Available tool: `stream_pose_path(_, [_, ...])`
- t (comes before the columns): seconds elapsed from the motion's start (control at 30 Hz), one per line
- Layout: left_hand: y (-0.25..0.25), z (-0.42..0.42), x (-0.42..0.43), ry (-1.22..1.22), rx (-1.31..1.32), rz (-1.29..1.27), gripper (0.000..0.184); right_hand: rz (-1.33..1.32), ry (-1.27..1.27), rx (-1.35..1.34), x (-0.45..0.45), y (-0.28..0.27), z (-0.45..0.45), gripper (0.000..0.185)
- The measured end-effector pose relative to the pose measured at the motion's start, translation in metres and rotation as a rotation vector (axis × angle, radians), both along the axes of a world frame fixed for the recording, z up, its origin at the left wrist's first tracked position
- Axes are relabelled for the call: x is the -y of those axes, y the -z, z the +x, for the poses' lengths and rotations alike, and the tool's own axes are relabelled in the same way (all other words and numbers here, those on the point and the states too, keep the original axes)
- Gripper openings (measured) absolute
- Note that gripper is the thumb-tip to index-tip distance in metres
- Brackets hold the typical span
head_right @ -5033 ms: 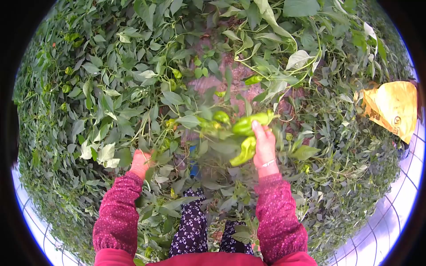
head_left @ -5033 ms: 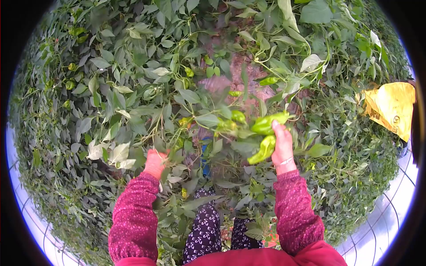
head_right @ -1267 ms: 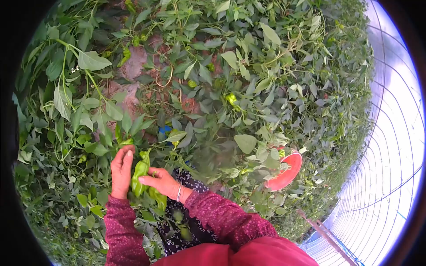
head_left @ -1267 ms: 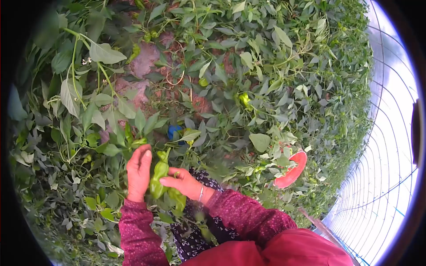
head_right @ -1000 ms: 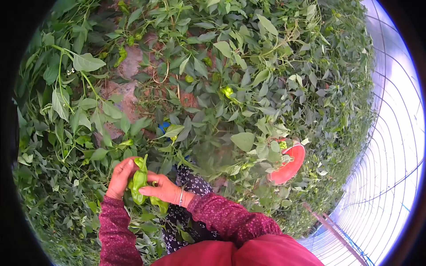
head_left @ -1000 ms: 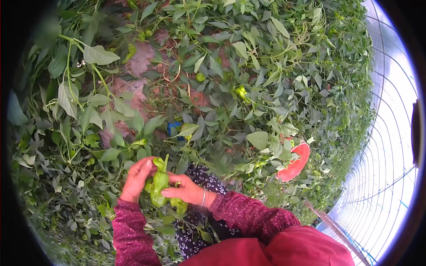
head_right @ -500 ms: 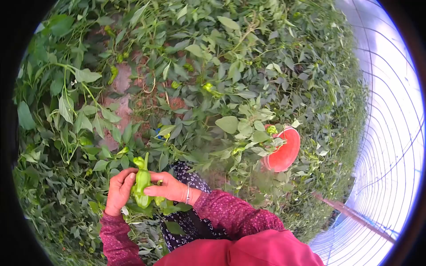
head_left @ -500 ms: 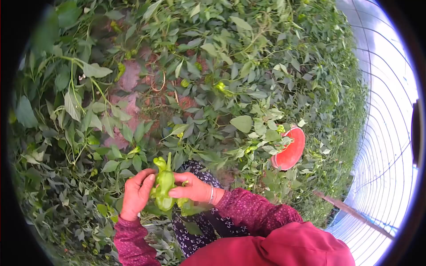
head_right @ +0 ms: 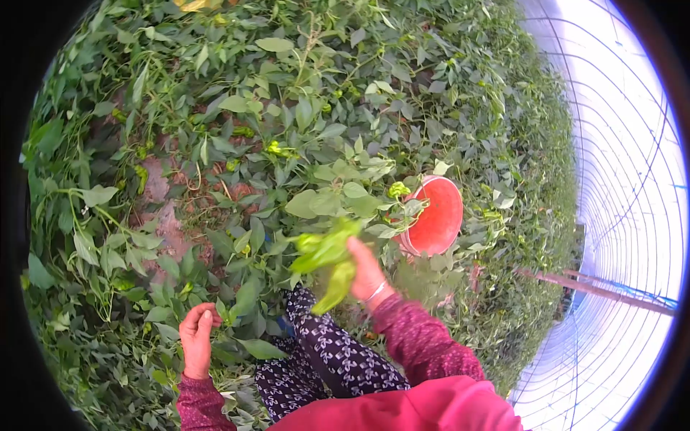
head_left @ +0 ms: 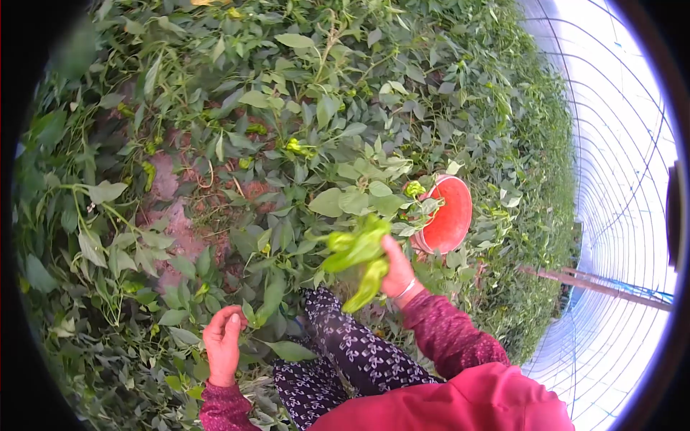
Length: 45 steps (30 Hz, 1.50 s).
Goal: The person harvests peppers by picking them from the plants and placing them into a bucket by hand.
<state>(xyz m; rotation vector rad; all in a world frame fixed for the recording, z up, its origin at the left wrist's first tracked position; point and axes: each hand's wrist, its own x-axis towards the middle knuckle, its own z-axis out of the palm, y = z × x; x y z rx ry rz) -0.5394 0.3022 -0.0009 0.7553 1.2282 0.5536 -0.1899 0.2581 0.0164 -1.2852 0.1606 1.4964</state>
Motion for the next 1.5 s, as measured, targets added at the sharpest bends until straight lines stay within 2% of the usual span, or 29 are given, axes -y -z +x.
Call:
stream_pose_path(0.03, [0.004,0.001,0.003,0.022,-0.013,-0.012,0.02,-0.093,0.107,0.114,0.005,-0.001,0.02,0.053])
stream_pose_path(0.1, [0.012,0.008,0.003,-0.006,-0.045,-0.047,0.02,-0.155,0.271,0.178,0.011,-0.005,0.063,0.045])
stream_pose_path(0.17, [0.015,0.013,-0.005,0.039,-0.068,-0.076,0.02,-0.122,0.385,0.277,0.035,0.009,0.119,0.048])
stream_pose_path(0.3, [0.017,0.041,-0.032,0.095,-0.053,-0.101,0.02,-0.11,0.463,0.482,0.069,0.0,0.208,0.051])
stream_pose_path(0.4, [0.021,0.065,-0.054,0.164,-0.095,-0.127,0.018,-0.287,0.503,0.651,0.097,0.005,0.277,0.045])
stream_pose_path(0.47, [0.022,0.083,-0.065,0.207,-0.11,-0.16,0.017,-0.343,0.414,0.758,0.123,0.019,0.32,0.042])
stream_pose_path(0.53, [0.023,0.098,-0.074,0.238,-0.128,-0.195,0.017,-0.727,0.351,0.956,0.101,0.008,0.317,0.047])
stream_pose_path(0.57, [0.027,0.101,-0.077,0.307,-0.141,-0.162,0.018,-0.641,0.39,0.941,0.117,0.031,0.333,0.051])
stream_pose_path(0.6, [0.027,0.105,-0.08,0.316,-0.152,-0.161,0.018,-0.688,0.426,0.92,0.118,0.041,0.336,0.049])
stream_pose_path(0.63, [0.026,0.111,-0.083,0.324,-0.154,-0.161,0.018,-0.734,0.46,0.907,0.111,0.046,0.335,0.047])
stream_pose_path(0.83, [0.022,0.131,-0.104,0.361,-0.225,-0.207,0.017,-0.529,0.398,0.635,0.043,0.066,0.262,0.034])
stream_pose_path(0.93, [0.028,0.149,-0.122,0.565,-0.4,-0.034,0.021,-0.38,0.204,0.875,-0.031,0.05,0.211,0.031])
stream_pose_path(0.97, [0.029,0.156,-0.126,0.648,-0.472,0.037,0.023,-0.221,0.081,1.021,-0.039,0.057,0.204,0.03])
stream_pose_path(1.03, [0.04,0.17,-0.129,0.642,-0.452,0.064,0.024,-0.147,-0.098,1.067,-0.072,0.048,0.187,0.029])
stream_pose_path(1.1, [0.044,0.189,-0.133,0.643,-0.426,0.066,0.023,-0.038,-0.171,1.1,-0.101,0.043,0.169,0.028])
stream_pose_path(1.23, [0.06,0.205,-0.136,0.791,-0.423,0.125,0.024,0.134,-0.327,1.151,-0.162,0.054,0.135,0.029])
stream_pose_path(1.33, [0.084,0.202,-0.14,0.869,-0.399,0.151,0.025,0.099,-0.548,1.256,-0.218,0.082,0.105,0.039])
stream_pose_path(1.43, [0.1,0.194,-0.152,0.909,-0.436,0.189,0.025,0.023,-0.72,1.324,-0.268,0.127,0.078,0.059])
stream_pose_path(1.5, [0.112,0.182,-0.153,0.875,-0.432,0.197,0.025,-0.021,-0.806,1.322,-0.295,0.169,0.063,0.081])
